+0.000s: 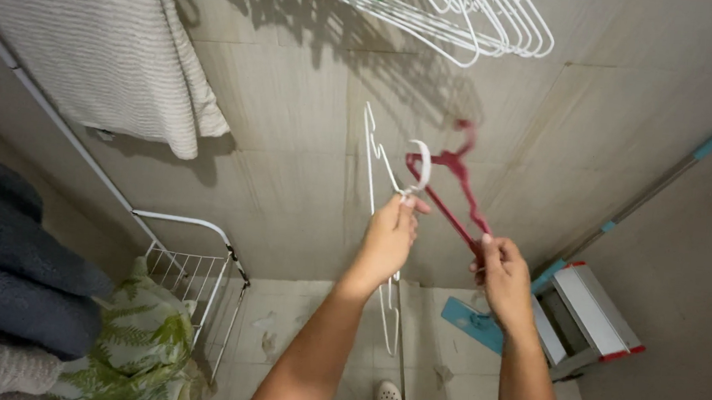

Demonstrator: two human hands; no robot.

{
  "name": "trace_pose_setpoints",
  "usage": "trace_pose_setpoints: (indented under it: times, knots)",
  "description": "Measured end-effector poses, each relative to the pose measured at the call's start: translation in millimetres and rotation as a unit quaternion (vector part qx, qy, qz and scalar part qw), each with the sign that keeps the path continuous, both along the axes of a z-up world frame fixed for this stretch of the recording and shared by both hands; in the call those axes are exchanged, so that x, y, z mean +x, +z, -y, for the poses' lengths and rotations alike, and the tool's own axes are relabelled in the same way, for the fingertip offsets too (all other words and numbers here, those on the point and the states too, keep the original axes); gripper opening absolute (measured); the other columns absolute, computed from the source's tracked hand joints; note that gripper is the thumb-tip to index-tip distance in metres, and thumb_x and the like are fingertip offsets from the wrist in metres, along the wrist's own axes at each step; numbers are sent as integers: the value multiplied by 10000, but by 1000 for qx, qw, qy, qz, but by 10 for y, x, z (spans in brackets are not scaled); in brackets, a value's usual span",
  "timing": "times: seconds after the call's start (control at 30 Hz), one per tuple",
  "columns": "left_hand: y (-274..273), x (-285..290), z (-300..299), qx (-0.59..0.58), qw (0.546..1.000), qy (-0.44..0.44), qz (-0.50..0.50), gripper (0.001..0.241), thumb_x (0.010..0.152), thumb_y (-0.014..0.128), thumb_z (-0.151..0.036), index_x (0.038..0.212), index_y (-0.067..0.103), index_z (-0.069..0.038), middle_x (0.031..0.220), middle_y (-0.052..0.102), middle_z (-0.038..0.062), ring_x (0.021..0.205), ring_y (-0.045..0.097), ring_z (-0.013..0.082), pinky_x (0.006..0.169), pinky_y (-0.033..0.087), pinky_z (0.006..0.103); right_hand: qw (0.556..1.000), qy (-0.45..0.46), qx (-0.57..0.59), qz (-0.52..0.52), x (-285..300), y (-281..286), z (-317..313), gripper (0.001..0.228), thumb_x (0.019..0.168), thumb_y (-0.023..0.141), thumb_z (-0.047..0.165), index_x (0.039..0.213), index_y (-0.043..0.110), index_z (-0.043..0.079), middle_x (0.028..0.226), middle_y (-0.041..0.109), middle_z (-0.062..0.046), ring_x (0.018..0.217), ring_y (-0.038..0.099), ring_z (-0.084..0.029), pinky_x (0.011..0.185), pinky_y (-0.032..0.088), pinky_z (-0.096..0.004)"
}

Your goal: The person organizes a collection of white, green, and red plastic hangers on a wall-mounted rack in a bathroom. They remove hangers from a pile, separate them by color, and hang them on the rack. The person also adjusts towels hanging on a nearby drying rack.

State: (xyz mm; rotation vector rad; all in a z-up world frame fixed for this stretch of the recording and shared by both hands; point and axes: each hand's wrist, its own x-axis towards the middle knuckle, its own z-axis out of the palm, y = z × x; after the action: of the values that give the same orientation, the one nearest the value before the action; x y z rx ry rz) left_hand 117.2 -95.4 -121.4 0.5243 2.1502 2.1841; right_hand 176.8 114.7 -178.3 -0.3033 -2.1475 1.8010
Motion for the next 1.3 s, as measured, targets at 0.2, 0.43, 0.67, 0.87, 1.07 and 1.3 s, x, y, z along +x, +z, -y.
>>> trace_pose_setpoints:
  times: [0.2, 0.43, 0.67, 0.87, 1.07, 1.3]
  knots:
    - [-16, -297, 51, -107, 965, 207, -122, 368, 1170, 482, -308, 1108, 631, 23, 884, 599, 22, 834, 546, 69, 730, 458, 254, 995, -46, -36, -82, -3, 55, -307, 280, 1084, 559, 290, 1046, 621, 19, 797, 613, -37, 687, 620, -130, 592, 486, -280]
    - [227, -431, -215, 191, 973, 121, 47, 436, 1048, 348, -177, 1465, 456, -111, 798, 479, 9, 639, 453, 99, 509, 391, 253, 986, -113, 8, -119, -52, 436, -608, 315, 1085, 572, 230, 1255, 674, -15, 944, 704, -68, 758, 673, -150, 619, 511, -299]
    - [764, -593, -582, 214, 971, 107, -22, 436, 1094, 351, -201, 1503, 461, -96, 871, 503, 16, 707, 561, 103, 630, 603, 296, 963, -139, 5, -232, -510, 605, -1005, 286, 1130, 589, 194, 1268, 676, -41, 1002, 708, -86, 826, 680, -147, 685, 545, -289]
    - [935, -857, -817, 207, 972, 98, -56, 420, 1100, 351, -201, 1481, 470, -71, 874, 516, 36, 715, 624, 128, 643, 656, 338, 952, -86, 1, -294, -1113, 732, -1358, 261, 1142, 580, 148, 1272, 657, -65, 978, 695, -102, 827, 678, -161, 695, 543, -293]
    - [398, -1143, -1055, 174, 969, 173, 0, 385, 1091, 353, -189, 1417, 499, -46, 831, 498, 31, 630, 561, 120, 498, 541, 291, 958, -84, -9, -275, -1380, 739, -1105, 267, 1156, 537, 176, 1183, 670, -54, 926, 677, -102, 733, 638, -161, 660, 519, -303]
    - [-672, -1500, -1318, 107, 976, 118, 146, 467, 1000, 619, -231, 1313, 477, 85, 835, 544, 72, 655, 555, 132, 537, 461, 307, 967, -60, -99, -229, -1281, -30, -781, 310, 1127, 482, 252, 1195, 627, -14, 942, 673, -102, 729, 679, -147, 686, 590, -314]
